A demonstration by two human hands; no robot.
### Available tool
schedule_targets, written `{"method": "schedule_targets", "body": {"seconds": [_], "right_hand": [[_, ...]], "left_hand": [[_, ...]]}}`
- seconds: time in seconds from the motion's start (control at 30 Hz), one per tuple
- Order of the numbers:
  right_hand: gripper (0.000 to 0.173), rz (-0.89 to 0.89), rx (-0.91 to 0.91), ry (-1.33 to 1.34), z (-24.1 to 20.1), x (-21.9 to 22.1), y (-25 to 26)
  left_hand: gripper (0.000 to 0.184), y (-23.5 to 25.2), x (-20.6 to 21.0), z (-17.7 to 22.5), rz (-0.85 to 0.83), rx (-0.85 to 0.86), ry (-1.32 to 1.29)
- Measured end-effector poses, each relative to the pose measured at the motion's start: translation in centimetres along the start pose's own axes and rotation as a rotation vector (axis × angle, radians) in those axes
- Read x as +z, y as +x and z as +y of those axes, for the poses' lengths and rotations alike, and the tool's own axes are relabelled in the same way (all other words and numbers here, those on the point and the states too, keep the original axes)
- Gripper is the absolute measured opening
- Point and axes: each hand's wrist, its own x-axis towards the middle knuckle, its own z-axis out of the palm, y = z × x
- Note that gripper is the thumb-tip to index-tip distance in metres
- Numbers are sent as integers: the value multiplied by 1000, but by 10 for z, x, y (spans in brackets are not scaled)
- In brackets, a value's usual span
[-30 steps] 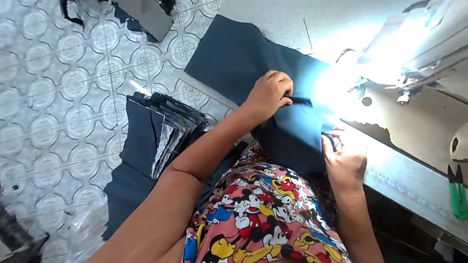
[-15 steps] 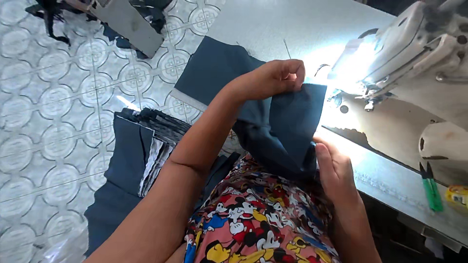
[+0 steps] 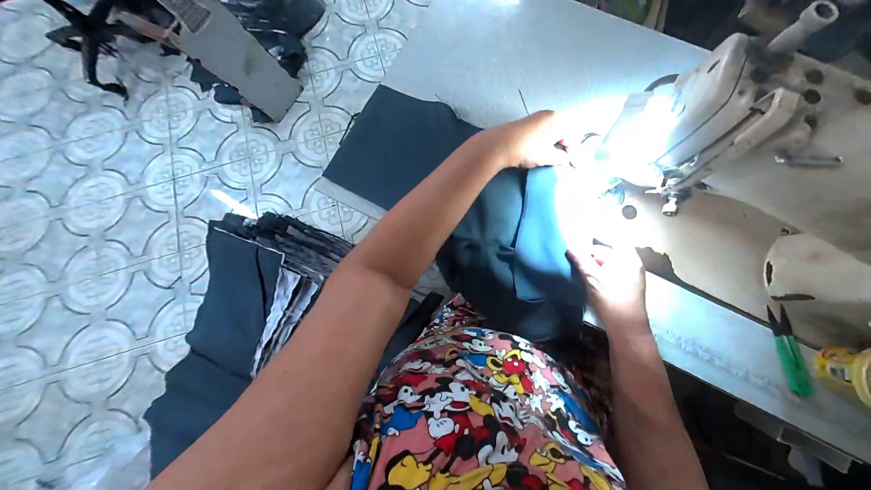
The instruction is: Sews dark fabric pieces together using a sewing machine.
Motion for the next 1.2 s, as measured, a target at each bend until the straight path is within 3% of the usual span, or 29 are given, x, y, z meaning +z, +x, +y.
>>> {"method": "schedule_targets", "body": {"seconds": [0.07,0.13,0.27,0.4,0.5,0.6,0.7,0.77,0.87,1.03,1.2], "right_hand": [[32,-43,-24,-70,13,4,2],[28,-59,-62,-94,19,5,-2],[32,-121,-24,-17,22,6,-21],[32,-127,0,41,25,7,-29],[31,-132,11,34,23,5,-27],[31,-117,11,51,24,6,-28],[30,-104,-5,79,26,7,-28],[30,-106,2,83,27,7,-27],[31,-107,17,53,27,6,-25],[33,-165,36,108,23,8,-35],[35,-201,47,176,25,14,-49]], "left_hand": [[33,11,13,-5,-9,-10,-10],[36,14,27,-10,36,-17,-61],[27,-1,30,-4,26,-47,-90],[31,-6,20,-1,-96,-127,-153],[23,-2,9,-3,-191,-111,-111],[16,7,9,0,-209,-316,-400],[33,12,10,2,-200,-457,-566],[46,16,11,-4,-244,-410,-439],[32,15,19,10,-131,-205,-138],[14,-10,56,16,98,15,-30],[16,-33,73,13,213,146,-31]]}}
